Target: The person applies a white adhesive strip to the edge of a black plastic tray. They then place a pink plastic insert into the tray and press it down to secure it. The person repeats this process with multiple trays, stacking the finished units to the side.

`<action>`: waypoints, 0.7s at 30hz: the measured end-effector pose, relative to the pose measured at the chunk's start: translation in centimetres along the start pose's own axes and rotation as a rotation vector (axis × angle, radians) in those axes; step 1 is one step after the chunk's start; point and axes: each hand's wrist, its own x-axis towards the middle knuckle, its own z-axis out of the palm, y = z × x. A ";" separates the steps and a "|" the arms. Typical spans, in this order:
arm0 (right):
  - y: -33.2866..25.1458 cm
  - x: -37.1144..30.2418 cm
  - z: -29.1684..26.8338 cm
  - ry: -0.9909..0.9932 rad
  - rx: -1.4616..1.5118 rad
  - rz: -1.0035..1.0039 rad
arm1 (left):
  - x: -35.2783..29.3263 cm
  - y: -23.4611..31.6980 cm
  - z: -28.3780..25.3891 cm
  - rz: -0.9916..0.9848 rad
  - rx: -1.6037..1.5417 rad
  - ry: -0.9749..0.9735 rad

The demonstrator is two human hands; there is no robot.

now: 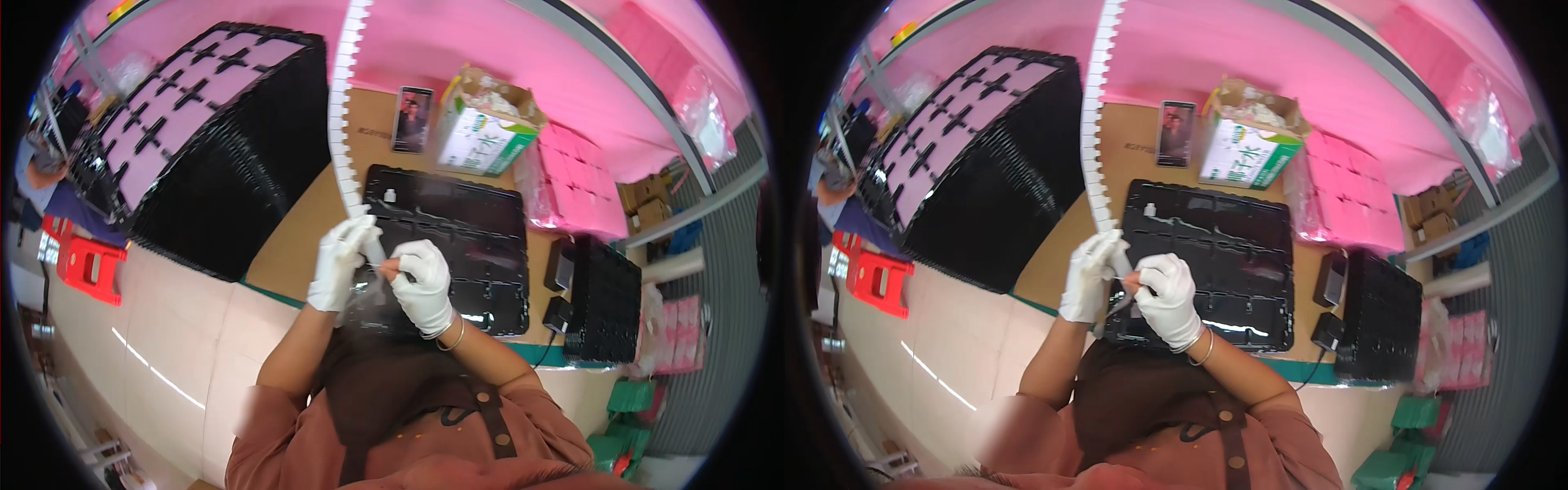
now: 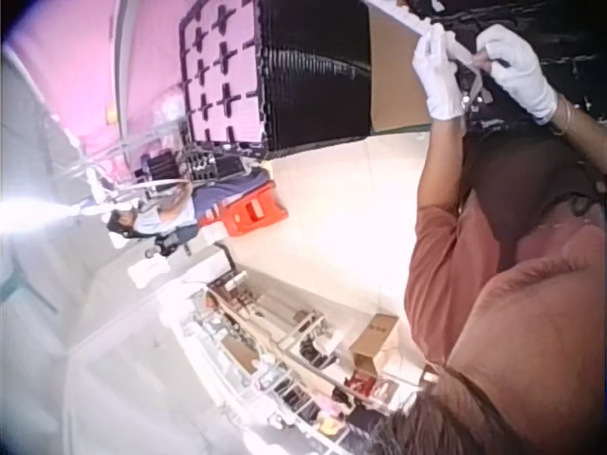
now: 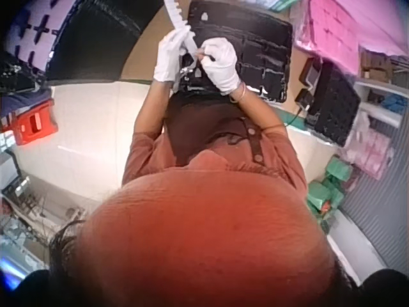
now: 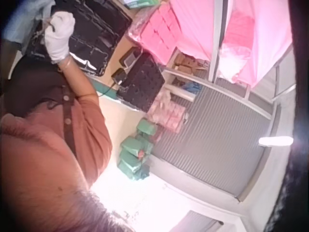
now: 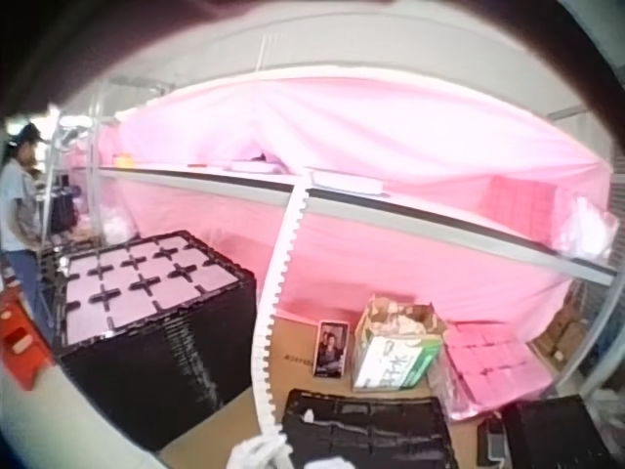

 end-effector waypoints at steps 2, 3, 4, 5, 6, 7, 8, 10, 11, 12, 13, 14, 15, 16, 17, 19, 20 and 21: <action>1.7 0.9 -1.9 -0.007 0.043 0.115 | 0.7 -1.0 -0.6 -0.069 -0.060 0.019; 3.7 1.6 -3.6 -0.002 0.068 0.169 | 0.7 -2.1 -0.9 -0.134 -0.144 0.010; 6.3 2.2 -5.6 -0.023 -0.011 0.185 | 0.6 -3.3 -0.9 -0.114 -0.196 0.010; 9.5 2.5 -8.2 -0.040 -0.092 0.205 | 0.4 -3.6 -0.6 -0.159 -0.196 -0.002; 13.4 2.3 -10.9 -0.103 -0.220 0.283 | 0.4 -4.0 -0.4 -0.212 -0.199 -0.016; 17.0 1.9 -13.2 -0.169 -0.335 0.361 | 0.1 -4.2 -0.2 -0.264 -0.196 -0.018; 19.1 1.9 -14.8 -0.196 -0.410 0.466 | 0.0 -4.2 0.1 -0.248 -0.145 0.002; 22.5 1.6 -16.3 -0.264 -0.499 0.537 | 0.3 -5.4 0.0 -0.224 -0.137 0.012; 24.0 1.3 -16.5 -0.308 -0.515 0.504 | 0.5 -5.7 0.1 -0.210 -0.135 0.017; 25.3 0.8 -16.7 -0.352 -0.532 0.471 | 0.6 -5.7 0.2 -0.206 -0.126 0.015; 25.6 0.8 -16.4 -0.369 -0.552 0.465 | 0.5 -5.7 0.1 -0.199 -0.116 0.025; 25.7 0.5 -16.1 -0.386 -0.573 0.459 | 0.5 -5.6 0.1 -0.192 -0.106 0.034; 25.9 0.3 -15.8 -0.402 -0.595 0.455 | 0.4 -5.7 0.0 -0.200 -0.118 0.039; 24.8 0.6 -15.6 -0.395 -0.609 0.460 | 0.3 -5.9 -0.1 -0.208 -0.127 0.049; 24.9 0.7 -15.3 -0.373 -0.596 0.506 | 0.3 -6.0 -0.2 -0.216 -0.137 0.057; 25.1 1.1 -15.0 -0.326 -0.575 0.606 | 0.3 -6.1 -0.2 -0.172 -0.131 0.049; 25.0 1.4 -14.6 -0.269 -0.528 0.663 | 0.2 -6.1 -0.2 -0.152 -0.127 0.042; 25.0 1.3 -14.6 -0.310 -0.547 0.655 | 0.1 -6.2 -0.3 -0.157 -0.124 0.039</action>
